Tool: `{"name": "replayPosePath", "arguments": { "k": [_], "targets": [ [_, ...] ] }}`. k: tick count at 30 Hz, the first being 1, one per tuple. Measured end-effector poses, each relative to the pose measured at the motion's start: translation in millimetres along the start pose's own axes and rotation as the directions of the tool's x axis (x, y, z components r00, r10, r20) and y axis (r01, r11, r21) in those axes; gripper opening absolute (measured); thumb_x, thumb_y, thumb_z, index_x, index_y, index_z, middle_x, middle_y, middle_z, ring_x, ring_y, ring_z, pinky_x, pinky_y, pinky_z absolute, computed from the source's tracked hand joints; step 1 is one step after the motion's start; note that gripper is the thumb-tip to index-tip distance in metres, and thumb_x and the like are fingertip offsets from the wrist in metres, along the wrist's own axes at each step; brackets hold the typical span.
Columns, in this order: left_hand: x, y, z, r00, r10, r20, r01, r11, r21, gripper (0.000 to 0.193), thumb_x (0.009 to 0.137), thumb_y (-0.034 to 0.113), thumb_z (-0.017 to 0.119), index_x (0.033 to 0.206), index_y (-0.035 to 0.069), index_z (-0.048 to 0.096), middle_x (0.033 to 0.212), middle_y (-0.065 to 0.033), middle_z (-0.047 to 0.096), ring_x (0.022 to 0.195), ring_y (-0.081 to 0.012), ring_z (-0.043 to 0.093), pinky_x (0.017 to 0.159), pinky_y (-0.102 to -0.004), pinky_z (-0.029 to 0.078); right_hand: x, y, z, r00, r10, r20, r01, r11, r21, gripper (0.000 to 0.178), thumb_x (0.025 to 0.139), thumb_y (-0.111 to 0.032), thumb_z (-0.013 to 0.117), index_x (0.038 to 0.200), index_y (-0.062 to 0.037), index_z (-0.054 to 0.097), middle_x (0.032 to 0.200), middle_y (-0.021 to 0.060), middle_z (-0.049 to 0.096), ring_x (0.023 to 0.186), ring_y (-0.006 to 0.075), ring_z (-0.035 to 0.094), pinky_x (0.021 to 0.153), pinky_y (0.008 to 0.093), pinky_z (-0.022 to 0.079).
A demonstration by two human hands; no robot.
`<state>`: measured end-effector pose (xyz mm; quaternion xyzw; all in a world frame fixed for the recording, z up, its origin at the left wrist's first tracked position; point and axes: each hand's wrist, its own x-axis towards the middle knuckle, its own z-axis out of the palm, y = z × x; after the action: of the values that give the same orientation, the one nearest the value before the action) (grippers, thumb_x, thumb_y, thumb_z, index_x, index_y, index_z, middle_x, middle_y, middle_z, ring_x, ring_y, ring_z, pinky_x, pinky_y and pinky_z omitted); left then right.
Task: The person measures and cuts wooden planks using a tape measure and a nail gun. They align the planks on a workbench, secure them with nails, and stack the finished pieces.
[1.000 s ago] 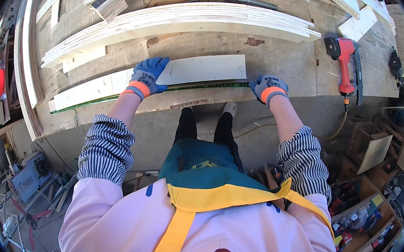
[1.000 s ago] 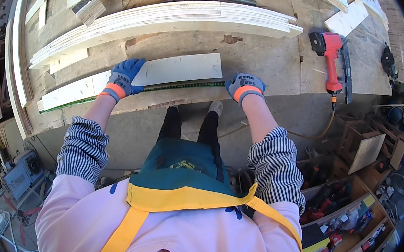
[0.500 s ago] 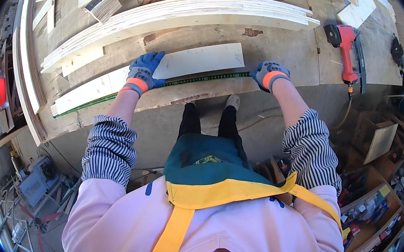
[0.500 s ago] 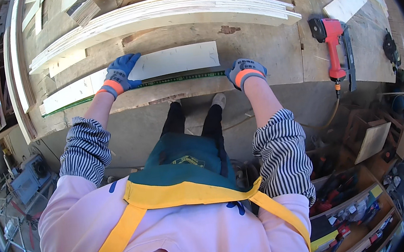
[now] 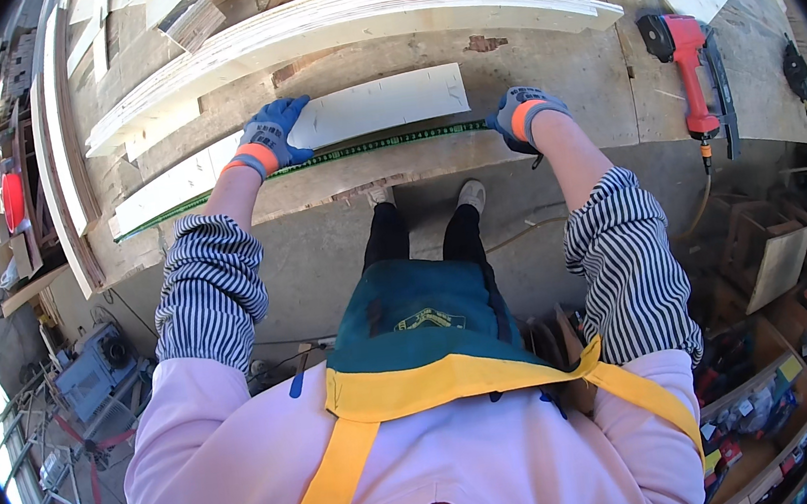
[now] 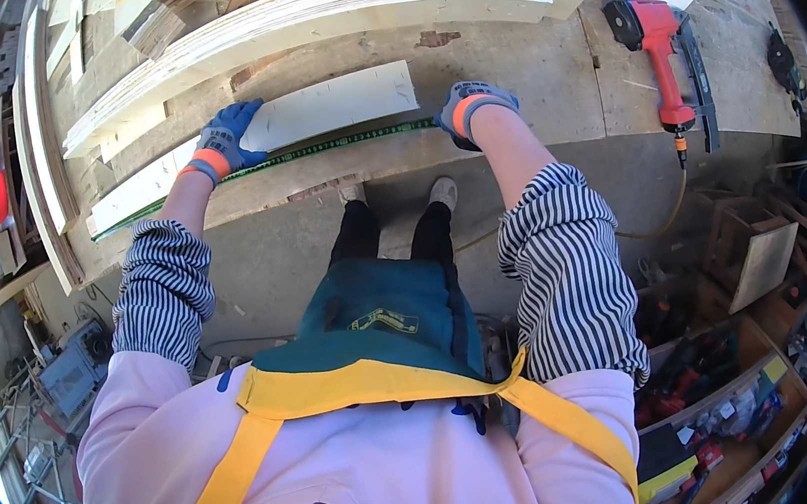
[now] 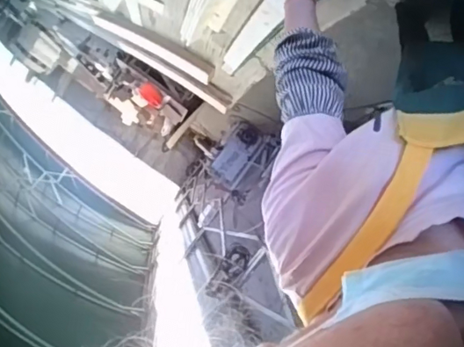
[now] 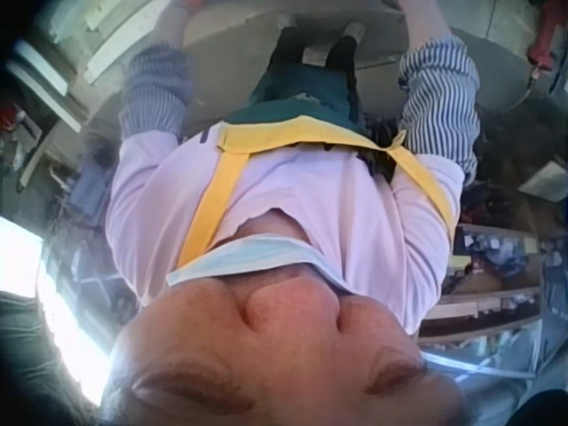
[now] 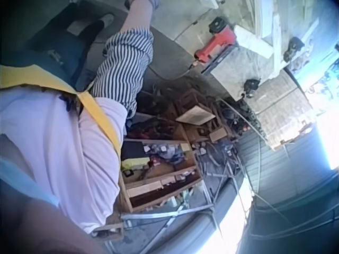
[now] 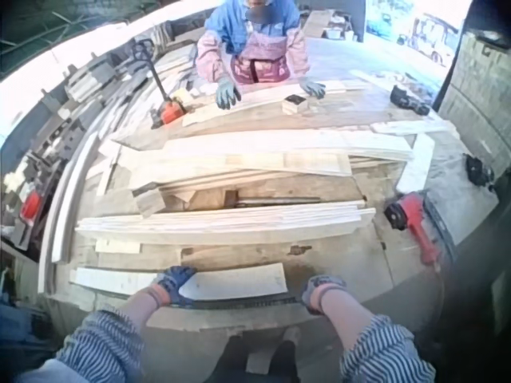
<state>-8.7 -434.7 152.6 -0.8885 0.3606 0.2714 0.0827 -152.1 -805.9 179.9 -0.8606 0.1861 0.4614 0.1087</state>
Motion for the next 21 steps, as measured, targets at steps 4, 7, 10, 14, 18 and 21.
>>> {"name": "replayPosePath", "arguments": {
  "k": [4,7,10,14,18,21],
  "targets": [
    [-1,4,-2,1.000,0.008,-0.024,-0.007,1.000,0.027,0.094,0.068,0.044,0.077,0.148,0.018,0.033,0.141,-0.0138,0.044,0.129,-0.0354,0.043,0.109,-0.0450,0.037,6,4,-1,0.999,-0.035,0.019,0.034,0.999,0.001,0.041,0.093,-0.042,0.053,0.117,-0.0120,0.067,0.123,0.0127,0.064,0.112,0.0315,0.061,0.094,0.0406,0.048],
    [-2,6,-3,0.998,0.006,-0.062,-0.002,0.999,0.055,0.093,0.068,0.044,0.077,0.147,0.018,0.034,0.140,-0.0134,0.045,0.128,-0.0349,0.044,0.108,-0.0449,0.038,13,3,2,1.000,-0.019,0.004,0.019,1.000,-0.022,0.040,0.094,-0.040,0.052,0.118,-0.0121,0.067,0.123,0.0122,0.064,0.112,0.0311,0.060,0.095,0.0403,0.048],
    [-5,3,2,0.997,0.003,-0.074,0.002,0.997,0.073,0.093,0.068,0.044,0.076,0.147,0.018,0.035,0.140,-0.0133,0.045,0.128,-0.0345,0.045,0.107,-0.0449,0.039,3,-2,4,1.000,0.005,-0.014,-0.005,1.000,0.013,0.036,0.091,-0.033,0.053,0.116,-0.0111,0.067,0.121,0.0122,0.065,0.110,0.0310,0.062,0.094,0.0408,0.048],
    [-2,6,-7,0.999,-0.023,-0.046,0.028,0.994,0.106,0.094,0.068,0.048,0.075,0.147,0.019,0.035,0.140,-0.0134,0.045,0.128,-0.0344,0.044,0.107,-0.0460,0.039,8,1,10,0.998,-0.002,-0.067,0.004,1.000,0.020,0.033,0.085,-0.020,0.055,0.113,-0.0086,0.069,0.115,0.0129,0.068,0.106,0.0315,0.065,0.091,0.0419,0.049],
    [-1,3,-1,0.997,0.017,-0.070,-0.011,0.997,0.074,0.095,0.067,0.049,0.076,0.147,0.018,0.034,0.141,-0.0139,0.044,0.129,-0.0347,0.044,0.107,-0.0465,0.039,0,0,4,0.995,0.049,-0.084,-0.047,0.999,0.019,0.034,0.086,-0.020,0.054,0.115,-0.0093,0.068,0.116,0.0125,0.067,0.108,0.0313,0.064,0.091,0.0422,0.049],
    [-8,0,0,0.998,-0.044,-0.048,0.050,0.992,0.116,0.095,0.068,0.049,0.075,0.147,0.017,0.034,0.141,-0.0144,0.044,0.129,-0.0347,0.043,0.107,-0.0456,0.039,-6,-8,-4,0.995,0.082,-0.065,-0.080,0.996,0.028,0.034,0.086,-0.020,0.055,0.116,-0.0091,0.068,0.117,0.0128,0.067,0.109,0.0309,0.064,0.093,0.0423,0.049]
  ]
}}
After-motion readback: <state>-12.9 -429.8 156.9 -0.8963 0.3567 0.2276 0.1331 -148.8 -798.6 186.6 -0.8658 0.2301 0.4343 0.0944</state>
